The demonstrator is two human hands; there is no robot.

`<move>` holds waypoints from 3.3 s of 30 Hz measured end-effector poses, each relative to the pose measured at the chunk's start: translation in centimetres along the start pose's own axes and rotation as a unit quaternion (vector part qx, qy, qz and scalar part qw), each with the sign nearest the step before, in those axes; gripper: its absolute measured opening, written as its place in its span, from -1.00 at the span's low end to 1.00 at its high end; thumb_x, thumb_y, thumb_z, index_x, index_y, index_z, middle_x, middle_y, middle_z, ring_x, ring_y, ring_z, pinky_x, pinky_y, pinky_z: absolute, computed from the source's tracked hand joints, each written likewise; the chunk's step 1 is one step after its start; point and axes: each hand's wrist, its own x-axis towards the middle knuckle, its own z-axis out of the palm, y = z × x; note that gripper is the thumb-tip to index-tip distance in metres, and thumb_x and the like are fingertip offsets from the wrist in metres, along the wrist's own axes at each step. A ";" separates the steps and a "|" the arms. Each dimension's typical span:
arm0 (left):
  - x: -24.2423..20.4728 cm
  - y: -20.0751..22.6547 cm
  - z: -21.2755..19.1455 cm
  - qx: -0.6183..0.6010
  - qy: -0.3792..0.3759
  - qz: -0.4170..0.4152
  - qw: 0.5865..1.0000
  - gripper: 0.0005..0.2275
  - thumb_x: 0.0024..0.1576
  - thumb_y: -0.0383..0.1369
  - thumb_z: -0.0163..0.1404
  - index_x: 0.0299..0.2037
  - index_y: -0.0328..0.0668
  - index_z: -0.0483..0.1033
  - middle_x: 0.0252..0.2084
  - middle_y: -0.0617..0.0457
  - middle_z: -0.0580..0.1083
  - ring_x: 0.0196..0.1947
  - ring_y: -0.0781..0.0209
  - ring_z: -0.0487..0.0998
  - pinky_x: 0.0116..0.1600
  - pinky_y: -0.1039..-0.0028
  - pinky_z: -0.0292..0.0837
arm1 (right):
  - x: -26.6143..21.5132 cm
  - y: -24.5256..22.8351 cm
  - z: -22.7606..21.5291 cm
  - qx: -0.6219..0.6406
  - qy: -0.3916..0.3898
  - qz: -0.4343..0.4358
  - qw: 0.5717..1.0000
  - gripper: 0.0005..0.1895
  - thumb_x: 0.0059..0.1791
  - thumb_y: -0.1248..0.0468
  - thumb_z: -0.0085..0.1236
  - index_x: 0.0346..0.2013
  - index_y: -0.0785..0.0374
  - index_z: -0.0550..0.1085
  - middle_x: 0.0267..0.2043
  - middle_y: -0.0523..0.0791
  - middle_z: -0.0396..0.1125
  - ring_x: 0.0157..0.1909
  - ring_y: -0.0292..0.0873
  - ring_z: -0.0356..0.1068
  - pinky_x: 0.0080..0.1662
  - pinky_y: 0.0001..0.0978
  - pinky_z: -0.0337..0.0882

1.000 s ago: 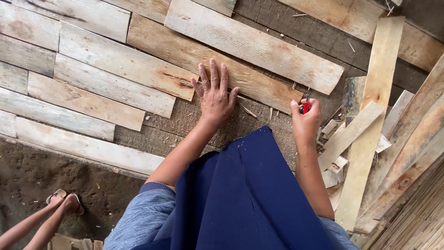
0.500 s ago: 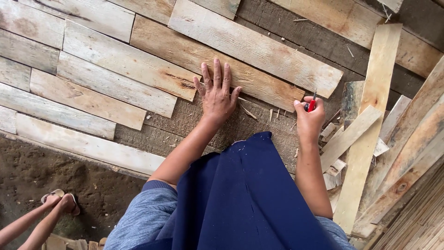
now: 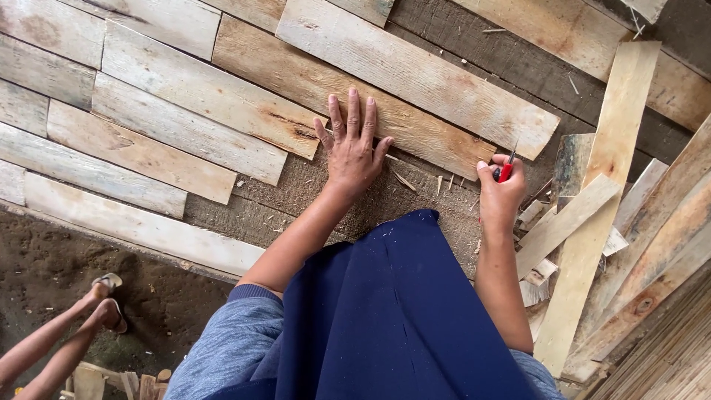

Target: Trimming and attaching thin wood strips to a surface using a utility knife.

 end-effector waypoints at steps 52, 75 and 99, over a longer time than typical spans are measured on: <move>4.9 -0.4 0.3 0.063 0.101 -0.036 0.992 -0.25 0.36 0.28 -0.51 0.53 -0.05 -0.44 0.51 -0.10 -0.68 0.46 -0.07 -0.82 0.33 -0.33 -0.98 | 2.7 -2.2 -1.1 -0.114 0.006 0.048 0.992 -0.36 0.07 0.30 0.14 0.34 0.23 0.03 0.31 0.12 0.09 0.25 0.08 0.27 0.18 -0.06 0.37; 3.7 -0.1 -1.5 0.044 0.113 -0.024 0.992 -0.22 0.39 0.23 -0.28 0.57 -0.12 -0.34 0.54 -0.15 -0.62 0.48 -0.16 -0.79 0.35 -0.23 -1.04 | 0.8 -3.2 -1.7 -0.101 0.056 -0.029 0.993 -0.46 0.07 0.45 0.10 0.23 0.28 0.03 0.14 0.11 0.06 0.05 -0.01 0.32 0.02 -0.20 0.52; -29.5 3.4 -0.1 0.000 -0.045 0.058 0.997 -0.42 0.16 -0.07 0.04 0.39 0.04 0.25 0.54 -0.09 0.00 0.54 -0.33 -0.32 0.40 -0.40 -0.58 | -22.2 5.2 -3.9 -0.304 -0.300 -0.230 0.874 -0.54 0.01 0.03 0.21 0.14 0.01 0.31 -0.01 0.01 0.31 0.00 0.27 0.45 -0.03 0.18 0.46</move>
